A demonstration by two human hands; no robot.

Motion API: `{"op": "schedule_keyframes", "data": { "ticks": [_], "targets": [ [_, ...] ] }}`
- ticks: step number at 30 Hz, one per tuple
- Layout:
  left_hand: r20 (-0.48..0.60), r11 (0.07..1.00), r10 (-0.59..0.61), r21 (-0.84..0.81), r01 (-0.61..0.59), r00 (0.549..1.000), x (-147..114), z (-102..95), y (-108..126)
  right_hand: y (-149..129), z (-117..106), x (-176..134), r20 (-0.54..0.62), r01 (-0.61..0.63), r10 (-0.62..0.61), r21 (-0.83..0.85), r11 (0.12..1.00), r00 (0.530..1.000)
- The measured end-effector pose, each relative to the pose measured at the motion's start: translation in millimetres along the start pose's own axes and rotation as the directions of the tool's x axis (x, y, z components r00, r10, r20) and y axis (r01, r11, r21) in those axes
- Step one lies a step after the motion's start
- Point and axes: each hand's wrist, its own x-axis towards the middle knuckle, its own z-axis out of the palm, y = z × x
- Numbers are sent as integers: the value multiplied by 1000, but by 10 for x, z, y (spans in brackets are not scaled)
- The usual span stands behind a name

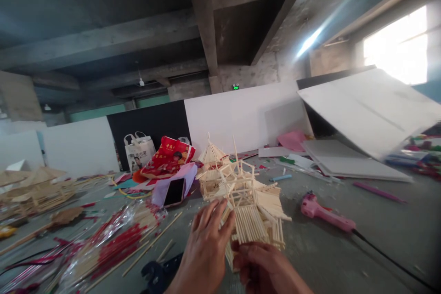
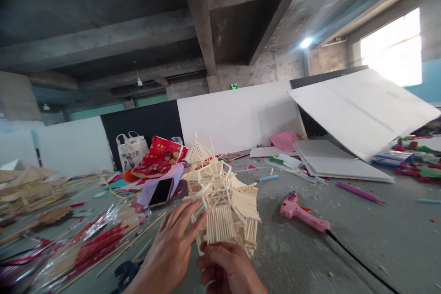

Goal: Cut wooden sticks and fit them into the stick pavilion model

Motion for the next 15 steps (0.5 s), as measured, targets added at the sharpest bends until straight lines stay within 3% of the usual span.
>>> {"op": "schedule_keyframes", "data": {
  "ticks": [15],
  "targets": [
    [-21,999,49,6,-49,999,58,-5,16,-49,38,-13,10,-25,25,79,997,1000]
  ]
}}
